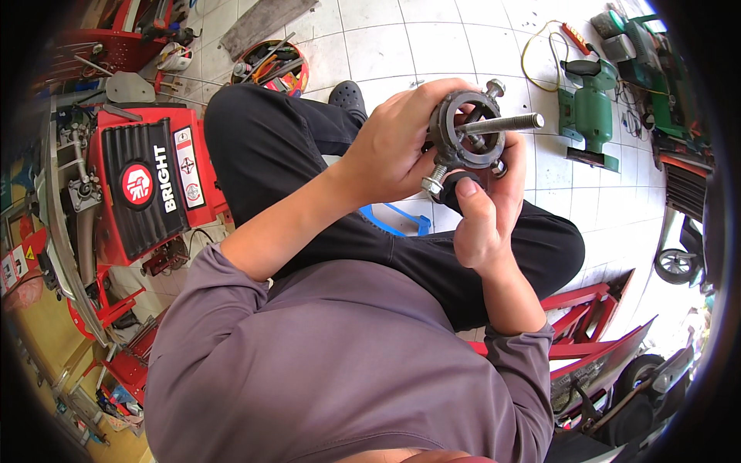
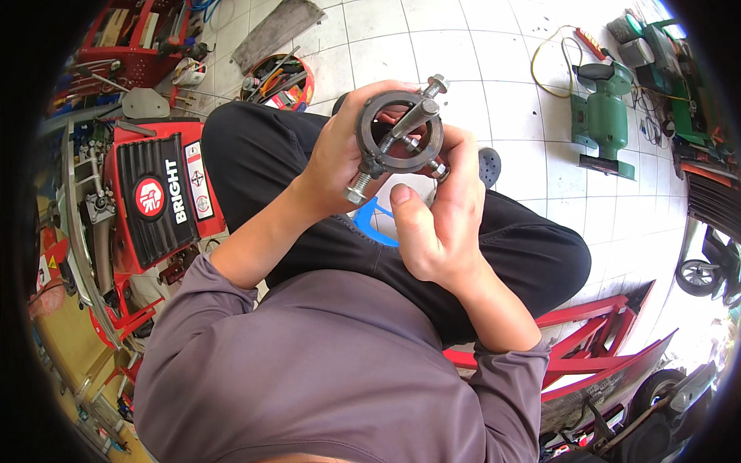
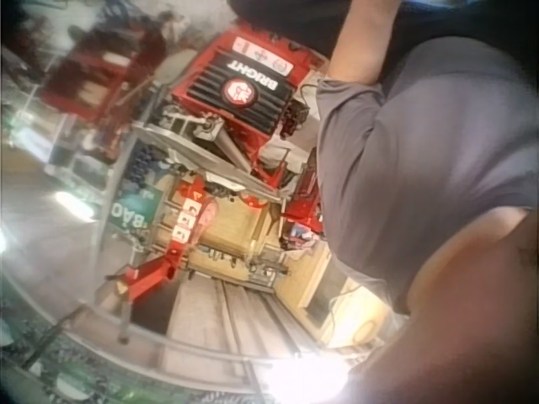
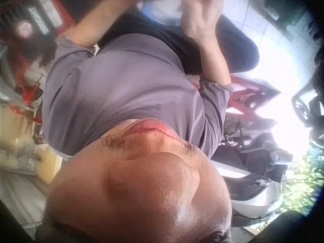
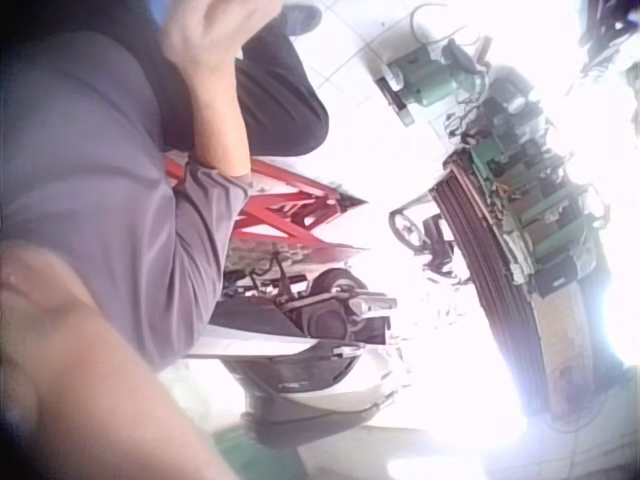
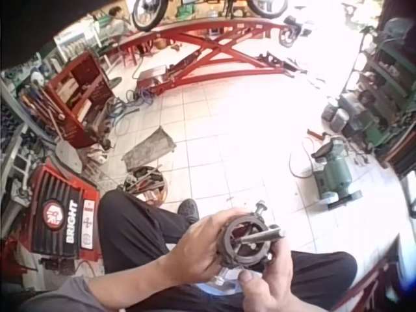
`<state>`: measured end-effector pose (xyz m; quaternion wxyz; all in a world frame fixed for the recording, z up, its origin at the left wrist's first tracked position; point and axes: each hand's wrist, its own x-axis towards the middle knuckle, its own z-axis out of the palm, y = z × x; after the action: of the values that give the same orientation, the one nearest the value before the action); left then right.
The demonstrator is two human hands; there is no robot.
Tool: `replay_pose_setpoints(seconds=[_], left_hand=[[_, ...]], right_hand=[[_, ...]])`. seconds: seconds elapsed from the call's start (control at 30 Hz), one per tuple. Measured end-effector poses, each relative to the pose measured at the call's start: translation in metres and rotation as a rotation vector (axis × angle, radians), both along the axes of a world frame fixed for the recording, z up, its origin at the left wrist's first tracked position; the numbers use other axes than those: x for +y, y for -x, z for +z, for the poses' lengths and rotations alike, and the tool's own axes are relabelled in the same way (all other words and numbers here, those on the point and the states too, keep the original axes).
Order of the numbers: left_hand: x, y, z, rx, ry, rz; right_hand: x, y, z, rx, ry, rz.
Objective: The person disassembles and reassembles a mechanical mechanism, removing and reinserting threaded fasteners and structural pins by hand to inspect and adjust the internal elements.
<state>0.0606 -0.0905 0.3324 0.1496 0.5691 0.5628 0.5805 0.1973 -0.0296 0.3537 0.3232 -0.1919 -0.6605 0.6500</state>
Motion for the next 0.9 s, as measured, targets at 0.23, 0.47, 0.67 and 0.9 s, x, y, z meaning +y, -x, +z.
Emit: replay_pose_setpoints(seconds=[0.23, 0.47, 0.67, 0.9], left_hand=[[-0.006, 0.007, 0.005, 0.126, 0.028, -0.047], [-0.004, -0.001, 0.001, 0.088, -0.04, 0.032], [-0.007, 0.004, 0.002, 0.126, -0.006, 0.0], [-0.007, 0.005, 0.004, 0.175, -0.025, 0.017]], right_hand=[[-0.001, 0.0, -0.001, -0.001, -0.078, -0.037], [-0.002, -0.002, -0.004, -0.004, -0.079, -0.035], [-0.006, -0.004, -0.003, -0.018, -0.042, -0.027], [-0.006, -0.004, -0.002, 0.01, -0.05, -0.022]])
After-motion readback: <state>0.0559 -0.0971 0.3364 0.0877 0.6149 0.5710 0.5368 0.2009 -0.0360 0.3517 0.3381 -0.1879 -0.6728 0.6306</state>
